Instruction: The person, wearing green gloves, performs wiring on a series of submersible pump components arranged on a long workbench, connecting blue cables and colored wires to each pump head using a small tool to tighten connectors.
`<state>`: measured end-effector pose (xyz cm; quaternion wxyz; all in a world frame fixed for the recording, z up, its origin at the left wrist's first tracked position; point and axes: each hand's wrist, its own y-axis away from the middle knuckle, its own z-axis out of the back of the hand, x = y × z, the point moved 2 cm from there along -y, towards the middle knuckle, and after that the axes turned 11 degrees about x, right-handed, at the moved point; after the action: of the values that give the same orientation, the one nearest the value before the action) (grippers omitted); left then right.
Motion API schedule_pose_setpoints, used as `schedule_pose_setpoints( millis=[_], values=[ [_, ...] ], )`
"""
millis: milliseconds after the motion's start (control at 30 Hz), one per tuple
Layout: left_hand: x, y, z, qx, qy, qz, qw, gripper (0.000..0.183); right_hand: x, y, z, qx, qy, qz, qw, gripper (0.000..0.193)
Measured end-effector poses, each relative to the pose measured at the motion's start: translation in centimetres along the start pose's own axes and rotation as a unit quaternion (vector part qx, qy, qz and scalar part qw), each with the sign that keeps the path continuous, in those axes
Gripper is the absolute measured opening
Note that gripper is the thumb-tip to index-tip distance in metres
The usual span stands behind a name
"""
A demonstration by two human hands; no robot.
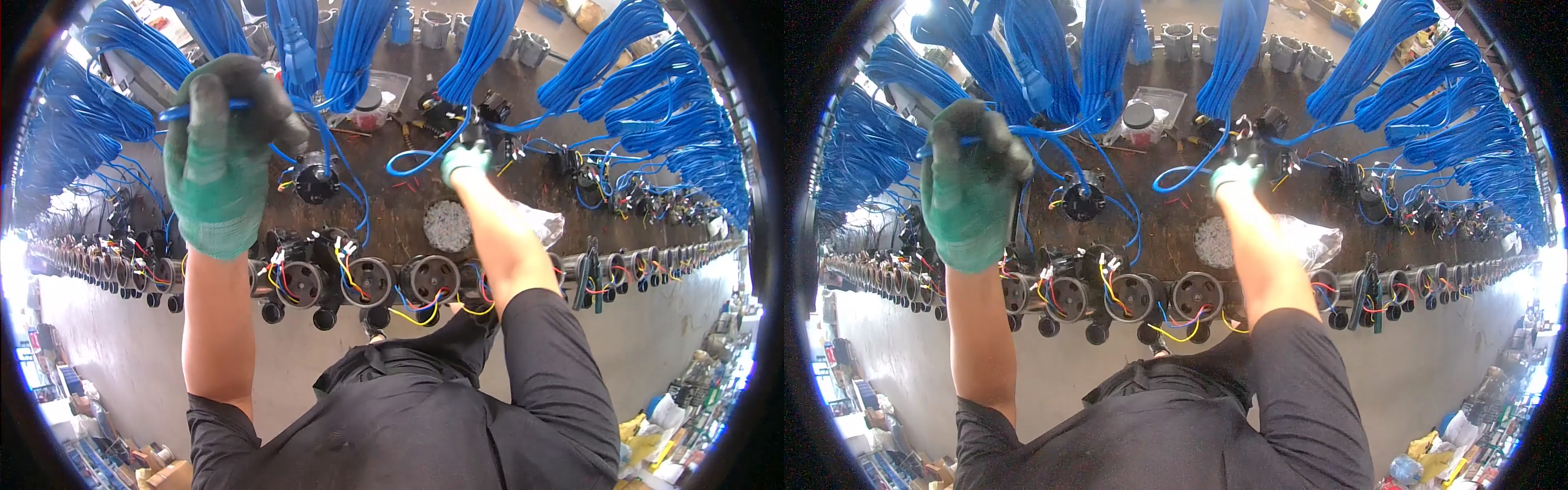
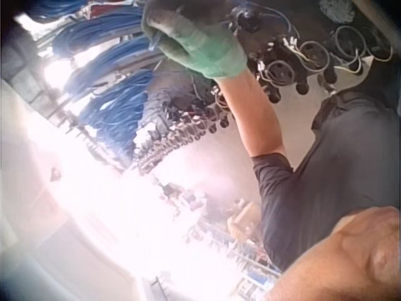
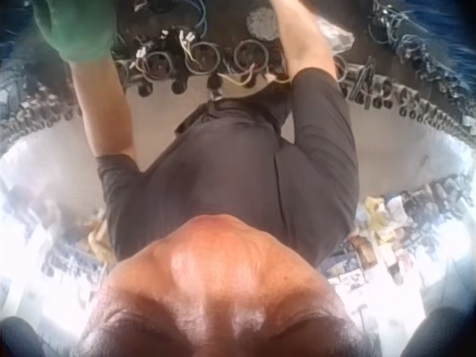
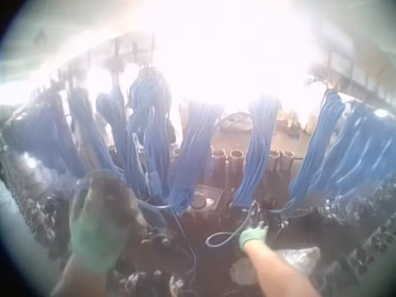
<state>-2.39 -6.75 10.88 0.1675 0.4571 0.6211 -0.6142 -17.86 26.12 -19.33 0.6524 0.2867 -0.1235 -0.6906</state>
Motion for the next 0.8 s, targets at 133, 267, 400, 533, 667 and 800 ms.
schedule_pose_setpoints(
  millis=[133, 267, 400, 533, 667, 800],
  values=[
    [1.0, -1.7, -2.0, 0.044, 0.021, 0.055, 0.997, 0.045, -5.7, -1.7, 0.0, -0.074, -0.183, -0.067, 0.978, 0.043],
    [2.5, -2.4, -3.6, 0.011, 0.083, 0.086, 0.993, 0.042, -7.1, 3.9, 2.5, 0.018, -0.063, 0.107, 0.992, 0.024],
    [1.7, -4.0, -5.6, 0.136, 0.099, -0.063, 0.984, 0.063, -8.6, 17.2, 3.8, -0.079, -0.332, 0.267, 0.901, 0.019],
    [1.4, -6.1, -8.7, 0.315, 0.047, -0.346, 0.882, 0.05, -6.8, 25.2, -0.3, -0.215, -0.591, 0.289, 0.722, 0.047],
    [2.2, -7.1, -10.7, 0.32, 0.456, -0.059, 0.828, 0.029, -3.7, 25.1, -6.1, -0.177, -0.585, 0.193, 0.767, 0.087],
    [1.3, -9.0, -12.0, 0.376, 0.481, -0.073, 0.789, 0.022, -0.1, 24.0, -8.5, 0.013, -0.896, 0.243, 0.371, 0.053]
  ],
)
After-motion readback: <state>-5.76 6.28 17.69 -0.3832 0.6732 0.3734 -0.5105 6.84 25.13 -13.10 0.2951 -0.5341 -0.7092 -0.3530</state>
